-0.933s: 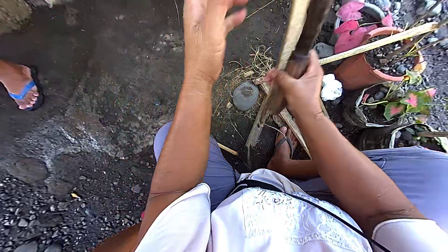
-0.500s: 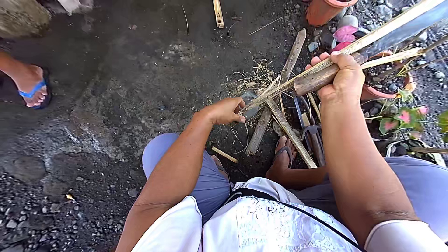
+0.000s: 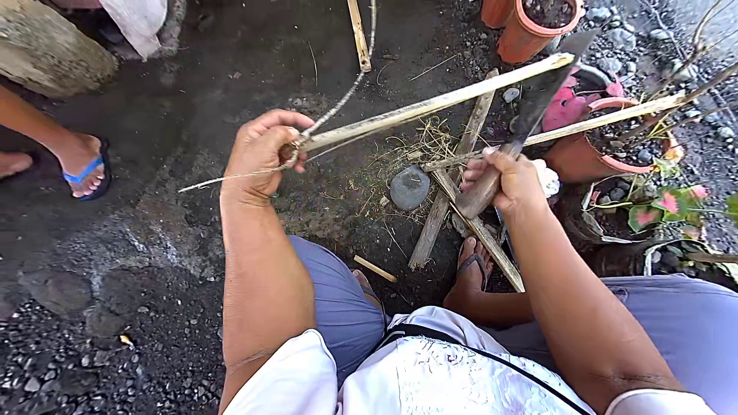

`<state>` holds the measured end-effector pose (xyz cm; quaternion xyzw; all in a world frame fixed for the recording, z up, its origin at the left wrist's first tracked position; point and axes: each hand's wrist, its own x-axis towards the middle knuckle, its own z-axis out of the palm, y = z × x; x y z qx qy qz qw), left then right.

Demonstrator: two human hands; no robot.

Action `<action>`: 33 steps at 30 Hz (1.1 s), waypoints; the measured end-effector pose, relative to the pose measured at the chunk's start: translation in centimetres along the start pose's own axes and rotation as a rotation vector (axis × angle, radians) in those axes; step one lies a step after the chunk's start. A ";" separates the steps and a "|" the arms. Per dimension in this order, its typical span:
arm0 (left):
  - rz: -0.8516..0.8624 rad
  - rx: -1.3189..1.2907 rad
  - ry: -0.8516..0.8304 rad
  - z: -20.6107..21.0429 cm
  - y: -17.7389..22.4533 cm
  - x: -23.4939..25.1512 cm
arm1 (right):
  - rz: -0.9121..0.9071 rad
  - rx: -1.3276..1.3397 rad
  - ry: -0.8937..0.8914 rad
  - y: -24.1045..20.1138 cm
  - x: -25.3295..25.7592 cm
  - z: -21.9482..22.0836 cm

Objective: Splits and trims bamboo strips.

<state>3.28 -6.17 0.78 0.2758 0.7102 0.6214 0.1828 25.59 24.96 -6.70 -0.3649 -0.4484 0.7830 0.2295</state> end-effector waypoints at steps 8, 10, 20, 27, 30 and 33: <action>0.094 -0.021 0.258 -4.0 1.2 -2.4 | 0.256 -0.389 0.101 4.9 -0.8 -1.4; 0.084 -0.018 0.314 -4.0 1.8 -2.9 | 0.256 -0.468 0.065 5.1 -1.2 -1.8; -0.196 -0.195 0.464 -1.7 4.5 -2.6 | 0.115 -1.082 -0.315 6.5 -4.4 0.0; 0.069 -0.180 0.221 -1.1 2.6 -1.7 | 0.166 -1.153 -0.370 8.0 -4.4 -0.4; 0.297 -0.048 0.169 -0.8 1.7 -0.9 | 0.161 -1.151 -0.377 7.5 -4.7 -0.2; 0.517 0.005 0.289 0.7 0.7 0.8 | 0.127 -1.139 -0.355 6.9 -4.7 -0.3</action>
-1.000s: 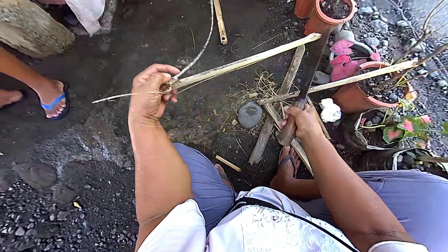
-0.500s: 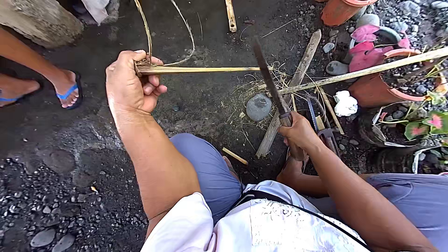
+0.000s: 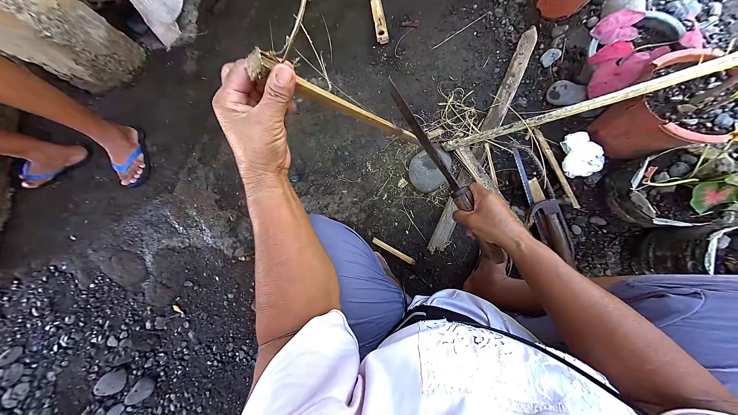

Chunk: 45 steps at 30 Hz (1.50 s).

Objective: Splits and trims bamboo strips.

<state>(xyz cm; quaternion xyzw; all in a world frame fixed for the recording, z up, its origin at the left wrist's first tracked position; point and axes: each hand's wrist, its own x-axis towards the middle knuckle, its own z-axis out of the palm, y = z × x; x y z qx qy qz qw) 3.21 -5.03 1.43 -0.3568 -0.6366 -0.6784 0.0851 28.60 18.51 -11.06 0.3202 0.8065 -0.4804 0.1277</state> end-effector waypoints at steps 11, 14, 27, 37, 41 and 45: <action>0.206 -0.328 0.166 5.6 6.7 2.3 | -0.037 -0.067 0.063 2.6 -6.7 -5.7; 0.155 -0.363 0.128 7.3 5.9 2.8 | -0.037 -0.067 0.110 4.0 -9.4 -5.4; 0.086 -0.305 0.138 8.2 4.2 2.9 | -0.522 -0.252 0.384 6.7 -14.0 -4.4; 0.061 -0.285 0.167 8.7 4.8 2.4 | -0.515 -0.308 0.439 4.6 -13.3 -4.0; 0.069 -0.304 0.158 8.8 4.9 2.2 | -0.490 -0.309 0.434 4.2 -12.9 -3.8; 0.096 -0.317 0.107 8.9 5.2 1.9 | -0.470 -0.305 0.369 2.1 -11.9 -3.5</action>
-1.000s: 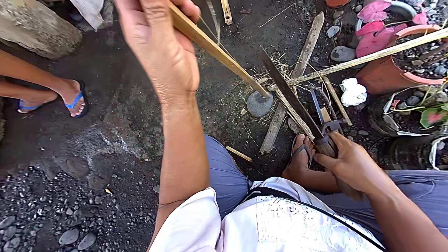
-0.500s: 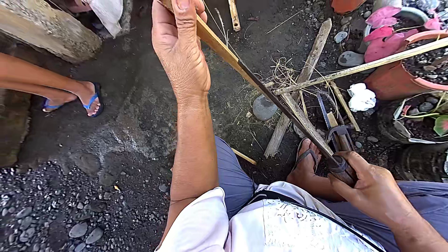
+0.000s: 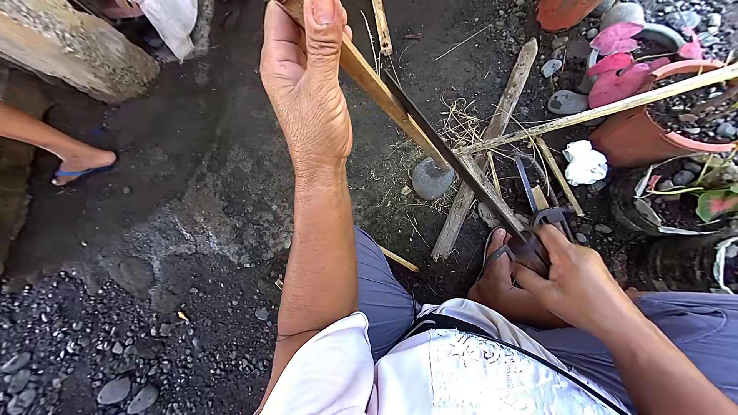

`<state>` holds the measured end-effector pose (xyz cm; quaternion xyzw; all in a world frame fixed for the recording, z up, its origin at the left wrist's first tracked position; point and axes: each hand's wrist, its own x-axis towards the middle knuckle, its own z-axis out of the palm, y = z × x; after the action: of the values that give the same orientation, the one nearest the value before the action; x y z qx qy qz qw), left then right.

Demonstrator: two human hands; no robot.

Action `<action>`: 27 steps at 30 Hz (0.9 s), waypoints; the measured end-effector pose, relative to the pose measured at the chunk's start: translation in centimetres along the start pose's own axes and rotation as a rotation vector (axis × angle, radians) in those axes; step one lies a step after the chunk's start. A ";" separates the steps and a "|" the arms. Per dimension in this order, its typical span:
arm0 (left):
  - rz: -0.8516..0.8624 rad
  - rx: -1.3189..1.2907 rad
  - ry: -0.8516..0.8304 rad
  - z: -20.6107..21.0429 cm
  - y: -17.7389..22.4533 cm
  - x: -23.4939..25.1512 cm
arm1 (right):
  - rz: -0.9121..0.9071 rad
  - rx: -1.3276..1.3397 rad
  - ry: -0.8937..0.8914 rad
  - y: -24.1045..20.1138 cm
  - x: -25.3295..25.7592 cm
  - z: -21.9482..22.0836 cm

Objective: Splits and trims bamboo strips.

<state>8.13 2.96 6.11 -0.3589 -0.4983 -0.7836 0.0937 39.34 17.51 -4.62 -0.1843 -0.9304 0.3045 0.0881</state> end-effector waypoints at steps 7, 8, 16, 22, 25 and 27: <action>0.090 -0.096 -0.160 -0.5 -0.2 -0.4 | 0.124 0.165 -0.197 -3.6 5.6 1.8; 0.084 -0.115 -0.160 -0.7 -0.3 -0.4 | 0.161 0.166 -0.240 -2.9 6.1 2.5; 0.008 -0.273 -0.129 -2.7 -1.0 -0.1 | 0.245 0.129 -0.339 -2.4 8.0 2.4; 0.015 -0.157 -0.048 -3.2 -0.9 0.0 | 0.259 0.150 -0.355 -0.5 8.7 5.8; 0.032 -0.153 -0.026 -3.1 -1.2 0.0 | 0.377 0.119 -0.416 1.1 9.1 5.5; 0.025 -0.122 -0.005 -2.8 -1.1 0.2 | 0.328 0.131 -0.379 -1.5 8.9 4.1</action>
<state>6.13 1.16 4.72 -0.3721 -0.4451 -0.8105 0.0804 29.63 17.75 -6.54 -0.2662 -0.8663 0.4033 -0.1266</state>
